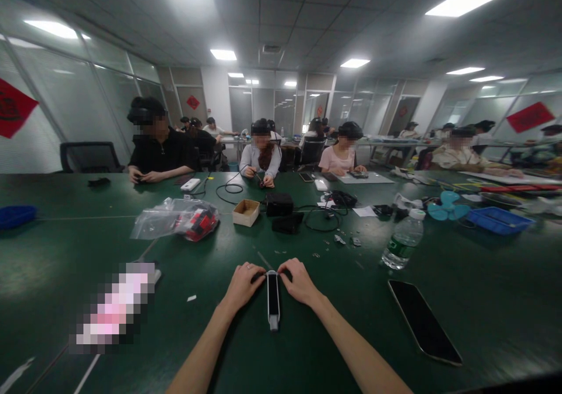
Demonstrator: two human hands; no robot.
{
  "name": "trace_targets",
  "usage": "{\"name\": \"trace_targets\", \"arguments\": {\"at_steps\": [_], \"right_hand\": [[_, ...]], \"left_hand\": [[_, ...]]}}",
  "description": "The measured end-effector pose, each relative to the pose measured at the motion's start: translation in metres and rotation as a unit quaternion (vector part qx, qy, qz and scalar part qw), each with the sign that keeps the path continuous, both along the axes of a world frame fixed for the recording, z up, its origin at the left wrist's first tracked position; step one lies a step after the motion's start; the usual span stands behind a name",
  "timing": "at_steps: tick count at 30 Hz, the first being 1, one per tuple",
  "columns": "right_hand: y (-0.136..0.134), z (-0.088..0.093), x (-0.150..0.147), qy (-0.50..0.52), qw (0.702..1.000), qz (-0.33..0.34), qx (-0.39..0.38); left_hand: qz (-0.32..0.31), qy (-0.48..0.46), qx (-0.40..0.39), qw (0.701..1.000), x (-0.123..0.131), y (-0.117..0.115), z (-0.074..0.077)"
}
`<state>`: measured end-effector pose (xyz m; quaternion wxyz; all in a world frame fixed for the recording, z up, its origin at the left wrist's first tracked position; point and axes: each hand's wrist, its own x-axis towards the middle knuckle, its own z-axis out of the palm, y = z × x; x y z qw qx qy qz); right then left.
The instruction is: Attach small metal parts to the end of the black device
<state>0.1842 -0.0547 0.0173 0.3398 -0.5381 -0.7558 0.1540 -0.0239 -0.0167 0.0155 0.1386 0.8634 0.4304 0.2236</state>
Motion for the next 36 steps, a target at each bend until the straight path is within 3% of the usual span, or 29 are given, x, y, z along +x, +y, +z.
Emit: {"name": "trace_targets", "arguments": {"at_steps": [28,32,36], "right_hand": [[0.005,-0.007,0.007,0.019,0.999,-0.032,0.006],[0.013,-0.009,0.031,0.029,0.995,-0.09,0.019],[0.023,-0.014,0.075,0.017,0.976,-0.217,0.032]], "left_hand": [[0.003,0.015,-0.004,1.0,0.003,-0.001,0.003],[0.002,0.015,-0.001,1.0,0.002,-0.001,0.003],[-0.004,0.01,-0.006,1.0,0.001,0.001,0.004]]}}
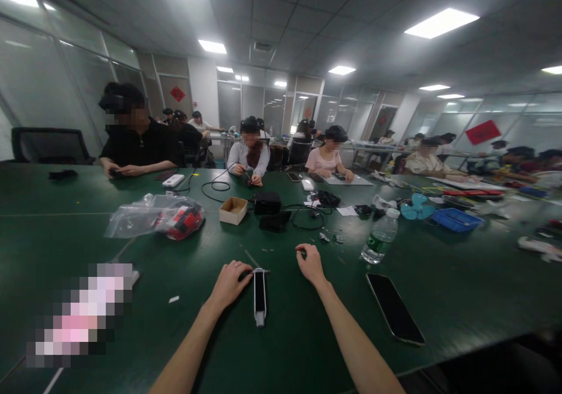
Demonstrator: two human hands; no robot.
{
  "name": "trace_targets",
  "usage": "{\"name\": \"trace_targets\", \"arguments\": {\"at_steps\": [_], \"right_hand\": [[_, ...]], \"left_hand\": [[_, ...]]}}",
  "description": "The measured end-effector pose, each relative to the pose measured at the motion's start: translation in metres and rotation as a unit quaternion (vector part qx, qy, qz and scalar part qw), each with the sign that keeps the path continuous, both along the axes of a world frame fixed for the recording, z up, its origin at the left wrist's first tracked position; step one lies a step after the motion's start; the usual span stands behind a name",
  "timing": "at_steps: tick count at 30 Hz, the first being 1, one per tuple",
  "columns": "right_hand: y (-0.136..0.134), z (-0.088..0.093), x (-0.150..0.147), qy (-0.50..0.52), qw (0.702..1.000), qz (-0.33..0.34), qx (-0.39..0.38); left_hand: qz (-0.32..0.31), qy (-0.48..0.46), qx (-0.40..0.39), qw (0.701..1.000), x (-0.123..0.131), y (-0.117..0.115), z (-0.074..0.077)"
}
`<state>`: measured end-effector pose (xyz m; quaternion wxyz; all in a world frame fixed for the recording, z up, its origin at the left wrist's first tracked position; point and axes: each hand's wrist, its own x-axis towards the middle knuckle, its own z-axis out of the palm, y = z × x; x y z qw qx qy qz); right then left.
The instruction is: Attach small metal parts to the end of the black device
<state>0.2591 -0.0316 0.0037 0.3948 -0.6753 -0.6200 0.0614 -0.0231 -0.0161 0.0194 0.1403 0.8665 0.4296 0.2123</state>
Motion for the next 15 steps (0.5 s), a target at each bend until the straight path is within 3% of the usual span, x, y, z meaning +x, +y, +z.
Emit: {"name": "trace_targets", "arguments": {"at_steps": [3,8,11,15], "right_hand": [[0.003,-0.004,0.036,-0.031,0.989,-0.144,-0.019],[0.001,-0.008,0.078,-0.038,0.937,-0.341,-0.071],[0.003,-0.009,0.09,-0.037,0.922,-0.375,-0.09],[0.008,-0.01,0.101,-0.058,0.92,-0.371,-0.11]], "left_hand": [[-0.004,0.003,-0.01,1.0,-0.001,0.003,-0.001],[-0.015,0.002,-0.012,1.0,-0.001,0.008,-0.003],[-0.013,0.006,-0.013,1.0,-0.001,0.007,-0.001],[-0.011,0.007,-0.017,1.0,-0.002,0.007,-0.001]]}}
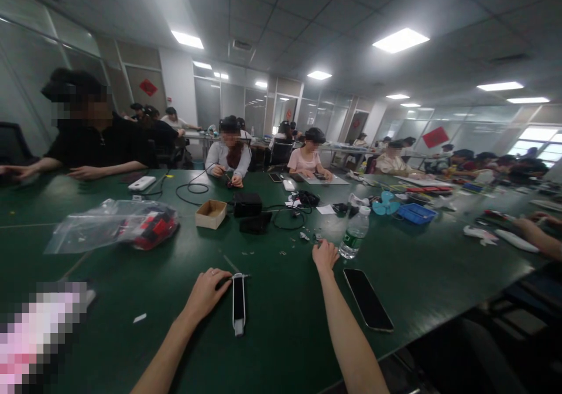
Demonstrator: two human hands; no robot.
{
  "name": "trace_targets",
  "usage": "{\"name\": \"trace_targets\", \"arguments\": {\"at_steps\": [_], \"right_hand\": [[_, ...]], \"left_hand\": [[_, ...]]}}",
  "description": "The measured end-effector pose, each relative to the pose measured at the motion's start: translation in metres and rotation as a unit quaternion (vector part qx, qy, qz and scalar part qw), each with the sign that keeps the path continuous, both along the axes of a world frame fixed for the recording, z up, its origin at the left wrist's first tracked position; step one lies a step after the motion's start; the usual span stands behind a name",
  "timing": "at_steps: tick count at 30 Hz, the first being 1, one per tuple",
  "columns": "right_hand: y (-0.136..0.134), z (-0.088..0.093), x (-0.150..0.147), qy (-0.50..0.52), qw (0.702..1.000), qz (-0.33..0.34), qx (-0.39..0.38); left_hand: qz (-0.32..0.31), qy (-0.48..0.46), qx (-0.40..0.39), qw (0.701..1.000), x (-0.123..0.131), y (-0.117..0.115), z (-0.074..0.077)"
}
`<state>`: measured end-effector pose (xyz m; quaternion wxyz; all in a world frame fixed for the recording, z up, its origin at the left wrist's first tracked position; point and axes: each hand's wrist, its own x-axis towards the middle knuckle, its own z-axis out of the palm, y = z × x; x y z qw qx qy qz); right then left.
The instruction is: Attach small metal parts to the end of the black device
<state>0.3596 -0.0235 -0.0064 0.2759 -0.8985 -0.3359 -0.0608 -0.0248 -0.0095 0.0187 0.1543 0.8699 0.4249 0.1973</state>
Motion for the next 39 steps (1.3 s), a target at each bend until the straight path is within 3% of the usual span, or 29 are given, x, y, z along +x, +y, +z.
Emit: {"name": "trace_targets", "arguments": {"at_steps": [12,24,39], "right_hand": [[0.012,-0.009,0.018,-0.049,0.997,0.026,-0.046],[0.007,-0.001,0.013,-0.077,0.993,0.033,-0.079],[0.005,0.005,0.005,-0.12,0.982,0.078,-0.126]], "left_hand": [[0.006,-0.004,-0.017,1.0,-0.001,-0.001,-0.002],[0.017,0.017,-0.015,1.0,0.002,-0.004,0.003],[0.006,-0.001,-0.004,1.0,0.0,-0.002,-0.002]]}}
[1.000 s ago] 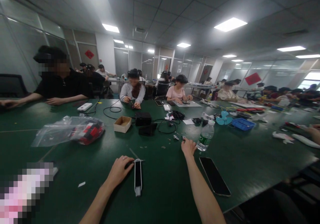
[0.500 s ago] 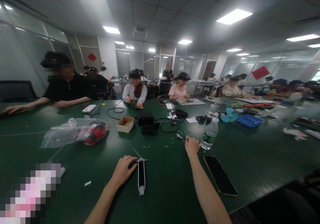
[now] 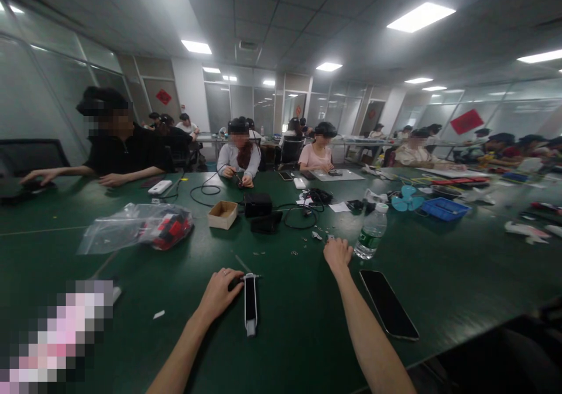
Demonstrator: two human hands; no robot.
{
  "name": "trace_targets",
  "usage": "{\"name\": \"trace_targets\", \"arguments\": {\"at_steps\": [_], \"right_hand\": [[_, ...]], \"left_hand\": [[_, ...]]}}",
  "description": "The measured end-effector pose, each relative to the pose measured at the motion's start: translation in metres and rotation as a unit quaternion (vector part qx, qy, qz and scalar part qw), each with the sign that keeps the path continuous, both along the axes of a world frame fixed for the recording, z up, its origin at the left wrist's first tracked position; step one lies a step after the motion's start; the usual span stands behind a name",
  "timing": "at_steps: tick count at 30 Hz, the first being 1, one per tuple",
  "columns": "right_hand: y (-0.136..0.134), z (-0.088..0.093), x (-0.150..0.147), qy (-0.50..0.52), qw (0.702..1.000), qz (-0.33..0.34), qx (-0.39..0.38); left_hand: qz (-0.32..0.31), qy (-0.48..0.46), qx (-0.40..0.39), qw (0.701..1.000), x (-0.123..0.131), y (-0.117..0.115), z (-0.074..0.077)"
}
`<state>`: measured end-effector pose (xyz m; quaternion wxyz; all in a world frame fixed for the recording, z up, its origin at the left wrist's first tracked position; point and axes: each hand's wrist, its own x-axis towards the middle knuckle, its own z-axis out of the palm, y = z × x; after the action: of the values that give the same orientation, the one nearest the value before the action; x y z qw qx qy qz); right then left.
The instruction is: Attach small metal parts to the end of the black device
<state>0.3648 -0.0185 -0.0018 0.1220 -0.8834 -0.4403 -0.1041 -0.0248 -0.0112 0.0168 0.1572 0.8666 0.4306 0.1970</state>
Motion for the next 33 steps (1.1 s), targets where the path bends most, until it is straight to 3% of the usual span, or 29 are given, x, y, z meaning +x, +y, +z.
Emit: {"name": "trace_targets", "arguments": {"at_steps": [10,18,33], "right_hand": [[-0.003,-0.011,0.005,0.08,0.994,-0.006,0.076],[-0.005,-0.006,0.008,0.082,0.99,0.005,0.116],[-0.015,0.003,0.002,0.077,0.996,-0.004,0.042]], "left_hand": [[0.004,-0.002,0.0,1.0,-0.001,0.001,-0.002],[-0.003,-0.008,0.008,1.0,-0.002,0.003,-0.004],[-0.001,-0.016,0.006,1.0,-0.001,0.002,-0.002]]}}
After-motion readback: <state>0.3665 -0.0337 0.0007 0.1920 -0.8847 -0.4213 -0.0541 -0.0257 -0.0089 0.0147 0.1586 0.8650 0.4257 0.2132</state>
